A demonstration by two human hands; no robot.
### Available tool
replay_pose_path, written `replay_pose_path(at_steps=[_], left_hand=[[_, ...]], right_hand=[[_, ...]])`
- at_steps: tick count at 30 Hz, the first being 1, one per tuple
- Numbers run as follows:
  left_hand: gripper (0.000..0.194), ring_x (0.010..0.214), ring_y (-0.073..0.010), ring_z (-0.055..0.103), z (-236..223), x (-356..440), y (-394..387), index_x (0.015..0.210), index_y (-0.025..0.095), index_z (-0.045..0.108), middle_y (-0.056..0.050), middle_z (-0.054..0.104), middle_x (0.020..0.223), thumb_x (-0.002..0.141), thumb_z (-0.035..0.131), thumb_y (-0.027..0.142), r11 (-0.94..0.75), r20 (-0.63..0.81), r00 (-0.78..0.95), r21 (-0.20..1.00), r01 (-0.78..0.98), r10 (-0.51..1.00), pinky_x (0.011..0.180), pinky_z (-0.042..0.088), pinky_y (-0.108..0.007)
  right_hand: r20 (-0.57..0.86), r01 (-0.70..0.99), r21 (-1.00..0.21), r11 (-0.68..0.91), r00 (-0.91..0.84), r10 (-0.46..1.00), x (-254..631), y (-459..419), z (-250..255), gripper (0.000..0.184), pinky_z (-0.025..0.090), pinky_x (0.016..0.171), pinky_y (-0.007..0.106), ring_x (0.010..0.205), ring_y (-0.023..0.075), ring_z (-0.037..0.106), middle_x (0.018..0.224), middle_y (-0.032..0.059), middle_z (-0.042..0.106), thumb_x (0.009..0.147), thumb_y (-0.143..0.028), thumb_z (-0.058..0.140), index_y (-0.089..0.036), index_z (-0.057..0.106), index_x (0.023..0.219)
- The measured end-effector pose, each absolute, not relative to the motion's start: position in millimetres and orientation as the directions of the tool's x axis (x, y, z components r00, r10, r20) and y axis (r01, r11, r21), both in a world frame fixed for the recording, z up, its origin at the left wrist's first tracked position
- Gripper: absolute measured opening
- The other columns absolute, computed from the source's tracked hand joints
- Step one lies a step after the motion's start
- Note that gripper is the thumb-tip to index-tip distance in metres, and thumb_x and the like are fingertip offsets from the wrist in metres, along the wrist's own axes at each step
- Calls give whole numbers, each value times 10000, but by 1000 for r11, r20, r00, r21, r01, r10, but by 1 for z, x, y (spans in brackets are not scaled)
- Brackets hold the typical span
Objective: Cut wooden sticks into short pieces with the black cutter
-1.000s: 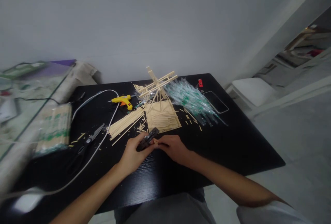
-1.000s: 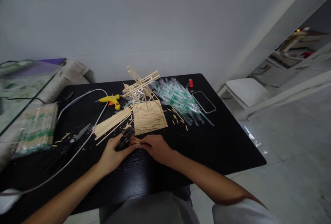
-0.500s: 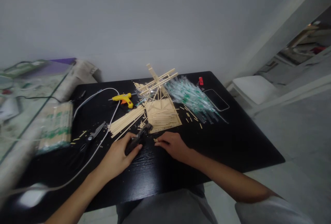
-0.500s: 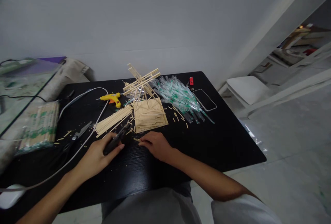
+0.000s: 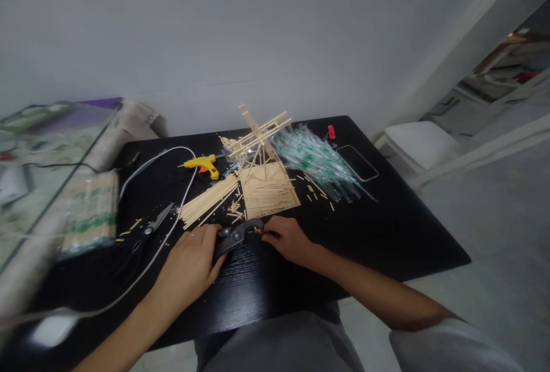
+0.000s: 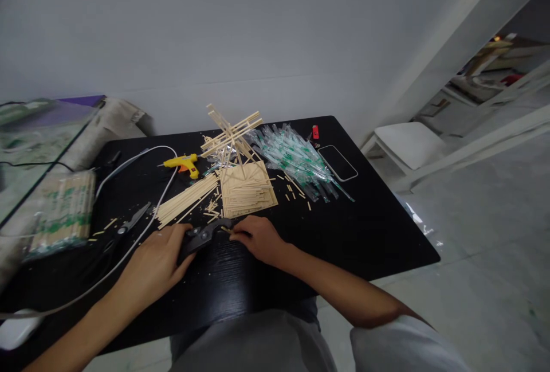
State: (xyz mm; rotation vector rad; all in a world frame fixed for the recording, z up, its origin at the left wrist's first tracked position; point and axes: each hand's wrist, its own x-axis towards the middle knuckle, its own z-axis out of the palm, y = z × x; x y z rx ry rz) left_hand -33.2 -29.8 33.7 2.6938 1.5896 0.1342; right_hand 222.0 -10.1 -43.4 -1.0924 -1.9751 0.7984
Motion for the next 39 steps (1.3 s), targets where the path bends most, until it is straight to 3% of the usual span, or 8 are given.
replay_pose_path(at_steps=[4,15,20,28,39], left_hand=[[222,907,-317,684,34,-24,-31,1107,151,572,-141,690,1003,910,587,253,-515,64,513,17,857,856,836,544,-454],[271,888,-321,683,30,-13,-41,1128,129,593,-142,691,989,958,572,339,-472,66,474,-46,880,878,813,540,-454],[210,816,-301,681,33,-7,-44,1036,149,602,-114,674,917,985,521,336,-416,-17,417,-98,904,909,759,536,-424],[92,733,-273,670,36,-2,-47,975,164,605,-77,632,834,940,520,169,-389,-137,368,-187,902,920,670,513,-366],[88,827,-282,657,33,-7,-43,976,167,594,-89,638,884,921,573,232,-435,-54,432,-169,885,900,770,528,-395]], right_hand=[[328,437,-757,485,-388,861,223,-10,-46,86,488,715,261,755,169,650,809,37,714,889,-93,707,-170,724,855],[319,464,-739,488,-398,860,224,-11,-49,80,470,708,258,750,167,620,809,35,684,906,-112,683,-170,692,852],[324,474,-731,491,-392,861,222,-10,-52,84,462,693,254,722,160,601,785,27,673,921,-145,688,-172,688,841],[341,488,-709,510,-396,853,222,-11,-50,189,447,654,253,665,151,570,731,20,641,943,-181,673,-171,634,758],[376,466,-686,560,-432,820,223,-13,-50,108,481,685,263,719,171,606,774,30,663,891,-80,683,-168,655,835]])
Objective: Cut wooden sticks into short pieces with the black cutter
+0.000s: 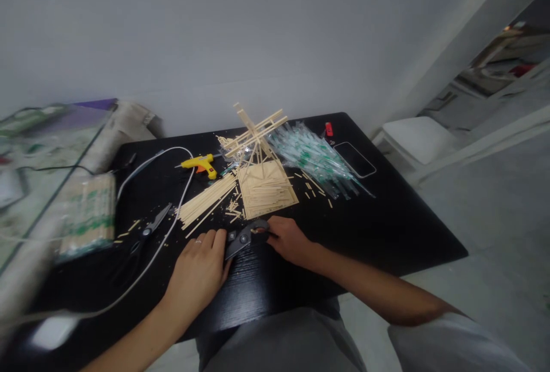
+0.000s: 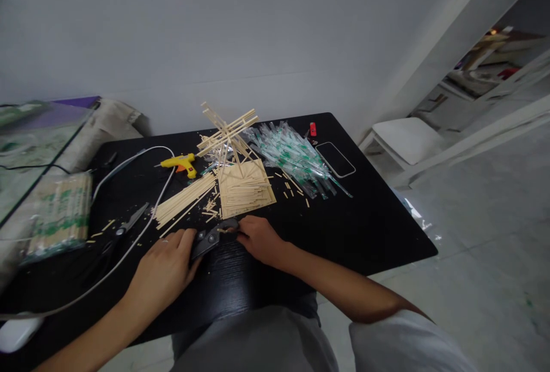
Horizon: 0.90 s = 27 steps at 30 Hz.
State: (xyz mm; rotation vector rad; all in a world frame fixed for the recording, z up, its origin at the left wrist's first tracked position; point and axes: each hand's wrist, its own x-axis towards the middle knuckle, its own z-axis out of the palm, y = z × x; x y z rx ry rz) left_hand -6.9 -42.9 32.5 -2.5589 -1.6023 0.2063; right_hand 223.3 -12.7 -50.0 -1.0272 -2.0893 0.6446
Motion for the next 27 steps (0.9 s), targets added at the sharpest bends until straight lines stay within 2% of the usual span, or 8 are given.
replay_pose_path(at_steps=[6,16,23,27], left_hand=[[109,847,-284,649,31,-9,-40,986,159,606,-100,643,911,883,572,163,-456,-53,454,-165,874,889,783,532,-403],[269,770,-261,691,34,-7,-37,984,177,587,-82,658,869,846,422,15,-411,-181,383,-153,899,906,698,534,-361],[266,794,-282,730,38,-7,-33,1020,180,588,-97,706,941,874,410,45,-376,-226,349,-89,922,910,655,536,-360],[160,871,-301,737,34,-17,-20,1047,181,611,-118,738,1003,923,515,215,-318,-159,324,61,946,933,703,541,-366]], right_hand=[[362,474,-689,549,-431,827,223,-13,-49,134,487,698,269,720,173,602,775,29,658,879,-51,662,-172,648,823],[330,500,-690,523,-426,842,223,-12,-49,170,478,703,273,722,175,599,763,28,643,889,-64,654,-179,608,774],[304,507,-713,483,-397,866,221,-11,-47,159,489,703,263,729,174,646,765,41,694,898,-144,727,-165,656,757],[253,445,-792,418,-383,888,231,-7,-28,30,517,778,275,804,182,707,861,44,768,898,-204,757,-180,749,882]])
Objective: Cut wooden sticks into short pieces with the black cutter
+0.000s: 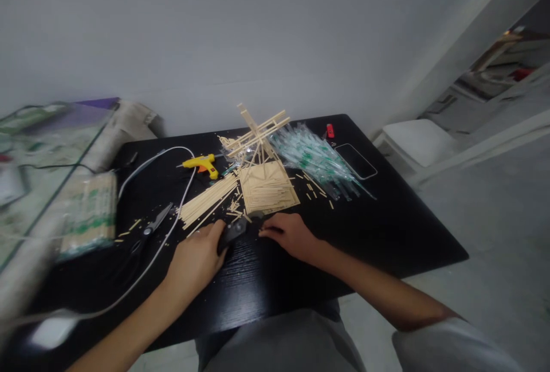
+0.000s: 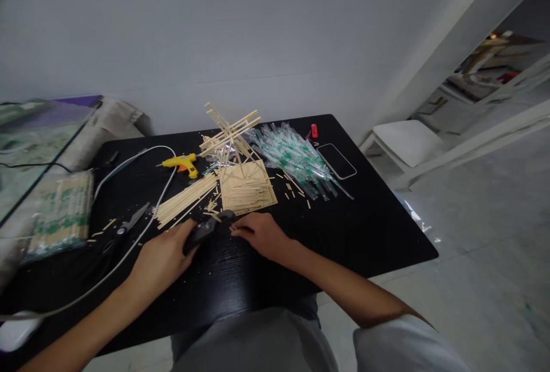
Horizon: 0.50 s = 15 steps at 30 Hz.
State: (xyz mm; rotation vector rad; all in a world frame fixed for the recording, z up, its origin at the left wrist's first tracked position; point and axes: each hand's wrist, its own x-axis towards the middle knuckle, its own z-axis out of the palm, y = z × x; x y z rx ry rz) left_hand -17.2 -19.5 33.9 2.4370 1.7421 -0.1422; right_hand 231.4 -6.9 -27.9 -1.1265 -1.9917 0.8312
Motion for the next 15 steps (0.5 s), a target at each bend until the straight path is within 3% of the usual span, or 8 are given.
replay_pose_path(at_steps=[3,6,8,12,15], left_hand=[[277,907,-280,729,30,-27,-3,1052,197,652,-99,758,988,983,495,415,-288,-16,303,271,919,953,798,540,-364],[337,925,-255,719,32,-31,12,1045,212,685,-71,770,1013,963,520,494,-264,49,272,446,855,961,836,534,-340],[366,898,-245,713,34,-30,19,1023,211,704,-60,776,998,951,530,526,-252,39,272,524,814,961,840,532,-334],[404,928,-262,713,35,-26,24,1035,205,729,-68,791,1022,934,550,553,-240,12,296,618,748,955,867,520,-351],[432,903,-266,713,29,-26,24,1013,204,727,-72,792,985,945,521,577,-226,-18,299,609,760,954,820,508,-343]], right_hand=[[150,496,-801,334,-373,915,246,-2,-12,31,520,792,287,816,185,719,886,34,783,873,-183,777,-189,767,902],[53,638,-699,323,-404,913,256,-1,-4,44,510,740,290,766,189,696,810,41,750,840,-147,793,-173,759,836],[22,700,-632,333,-413,910,257,-3,-4,63,517,760,307,796,202,696,849,62,747,843,-142,789,-162,759,895],[16,747,-578,329,-392,920,252,-7,-5,185,531,876,375,949,254,711,1034,125,754,891,-156,743,-139,738,1076],[89,666,-677,312,-348,933,246,-6,5,114,528,896,380,949,242,712,1010,106,764,969,-188,640,-162,744,1009]])
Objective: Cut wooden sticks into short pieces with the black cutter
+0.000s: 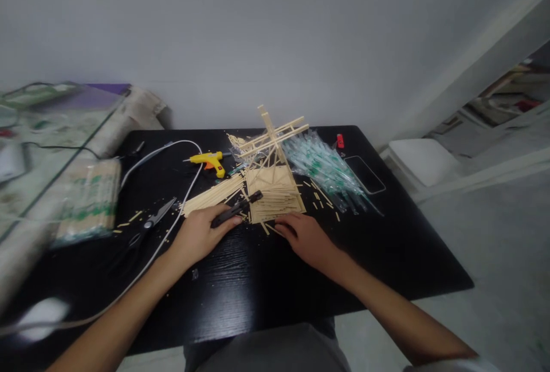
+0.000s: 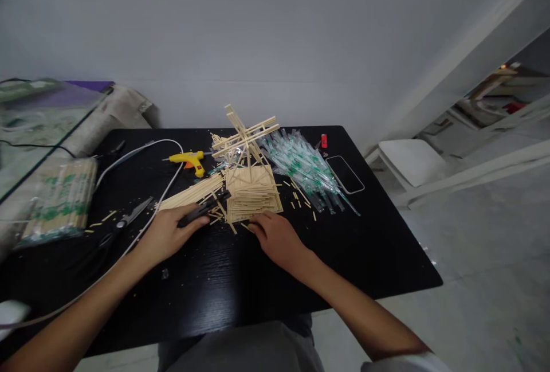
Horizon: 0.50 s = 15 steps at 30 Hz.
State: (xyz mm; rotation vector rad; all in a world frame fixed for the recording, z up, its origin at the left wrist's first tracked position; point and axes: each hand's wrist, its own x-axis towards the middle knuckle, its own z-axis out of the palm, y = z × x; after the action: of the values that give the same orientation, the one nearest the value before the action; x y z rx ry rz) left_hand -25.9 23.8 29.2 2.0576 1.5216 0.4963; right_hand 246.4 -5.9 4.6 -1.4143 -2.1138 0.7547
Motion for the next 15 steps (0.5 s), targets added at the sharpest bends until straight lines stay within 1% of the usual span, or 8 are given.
replay_pose_path(at_steps=[2,4,5,7,10,13,15], left_hand=[[456,836,-252,701,26,-27,22,929,196,709,-67,777,901,973,462,576,-245,-45,335,594,766,941,769,489,-328],[479,804,-240,686,24,-27,20,857,192,671,-64,752,850,998,407,567,-277,-54,375,580,766,925,749,468,-322],[486,800,-236,681,23,-27,19,833,193,652,-63,742,837,1006,387,562,-290,-54,389,575,765,920,748,460,-321],[495,785,-229,677,23,-27,17,808,195,631,-62,730,820,1015,363,556,-295,-61,396,567,769,916,745,450,-318],[512,767,-232,684,23,-27,16,812,197,653,-67,732,789,1016,354,560,-271,-92,375,538,798,922,733,446,-317],[552,744,-239,689,23,-26,15,788,202,664,-67,726,742,1007,346,598,-240,-121,337,487,840,934,708,439,-314],[582,712,-237,684,23,-25,14,763,205,661,-62,711,709,1003,332,622,-228,-140,322,458,859,936,675,426,-311]], right_hand=[[85,520,-815,257,-331,940,240,-4,14,164,543,843,350,885,213,717,938,74,770,1001,-231,586,-179,739,973],[17,320,-937,137,-353,935,231,-3,21,164,562,768,315,836,192,724,919,56,773,993,-274,589,-185,724,1019],[-19,234,-969,74,-371,928,226,-3,23,160,568,742,304,815,186,726,916,53,772,976,-289,609,-183,716,1029],[-68,125,-992,-22,-375,925,215,-4,25,155,566,685,286,722,166,710,859,44,757,934,-307,649,-172,703,988],[-143,63,-990,-129,-365,920,204,-4,21,189,543,610,265,604,139,667,770,27,726,899,-353,684,-164,692,904],[-210,49,-977,-207,-382,900,203,-4,15,246,544,593,269,586,141,670,755,29,722,878,-405,706,-159,687,887],[-233,71,-972,-223,-373,898,206,-3,13,246,559,600,280,607,153,685,771,32,723,851,-390,737,-161,668,906]])
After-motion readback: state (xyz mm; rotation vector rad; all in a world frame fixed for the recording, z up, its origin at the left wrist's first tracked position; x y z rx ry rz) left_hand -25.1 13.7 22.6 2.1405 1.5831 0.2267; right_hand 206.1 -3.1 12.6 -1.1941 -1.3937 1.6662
